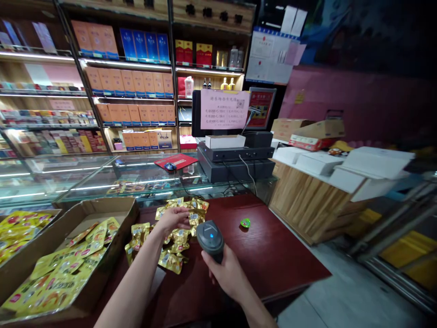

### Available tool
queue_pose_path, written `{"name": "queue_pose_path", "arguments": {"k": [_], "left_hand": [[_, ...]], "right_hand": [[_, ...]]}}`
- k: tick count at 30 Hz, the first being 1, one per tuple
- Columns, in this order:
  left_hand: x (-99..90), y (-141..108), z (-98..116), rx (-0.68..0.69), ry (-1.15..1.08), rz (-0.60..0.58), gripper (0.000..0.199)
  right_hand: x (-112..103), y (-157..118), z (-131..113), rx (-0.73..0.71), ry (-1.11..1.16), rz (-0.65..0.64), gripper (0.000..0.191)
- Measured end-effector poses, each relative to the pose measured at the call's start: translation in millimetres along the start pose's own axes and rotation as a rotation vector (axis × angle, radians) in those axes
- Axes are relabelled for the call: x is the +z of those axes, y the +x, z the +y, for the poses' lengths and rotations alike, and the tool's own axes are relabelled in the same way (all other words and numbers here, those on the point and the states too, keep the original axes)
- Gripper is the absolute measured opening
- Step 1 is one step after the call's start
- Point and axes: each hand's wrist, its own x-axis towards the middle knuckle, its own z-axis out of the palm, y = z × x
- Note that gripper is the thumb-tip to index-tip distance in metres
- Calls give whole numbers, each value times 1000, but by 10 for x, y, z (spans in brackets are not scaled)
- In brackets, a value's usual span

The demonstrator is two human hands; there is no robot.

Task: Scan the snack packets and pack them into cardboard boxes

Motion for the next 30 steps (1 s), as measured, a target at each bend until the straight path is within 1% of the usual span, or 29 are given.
{"name": "queue_pose_path", "arguments": {"k": [4, 10, 14, 17, 20, 22, 24, 26, 30], "left_hand": [[5, -2, -2, 6, -6, -14, 25], [19, -86, 62, 45, 34, 39, 27], [15, -103, 80, 57, 33, 30, 22], [-15, -123, 85, 60, 21, 31, 19], [-107, -199, 118, 48, 13, 32, 19], [-228, -290, 169, 57, 12, 60, 20], [-410, -411, 250, 96, 10, 119, 22], [-651, -568, 364, 142, 11, 192, 26], [-1236, -991, 645, 246, 18, 358, 31]], "right_hand": [[-2, -8, 0, 2, -7, 2, 31], [10, -3, -24, -2, -10, -2, 34], [15, 6, -28, -21, 3, 4, 35], [11, 10, -15, -36, 6, 8, 35], [22, -2, -46, -40, -1, 14, 37], [49, -12, -96, -17, 2, 12, 40], [100, -8, -146, 12, 15, 4, 44], [175, 15, -174, 33, 29, -13, 46], [397, 103, -171, 53, 40, -104, 48]]}}
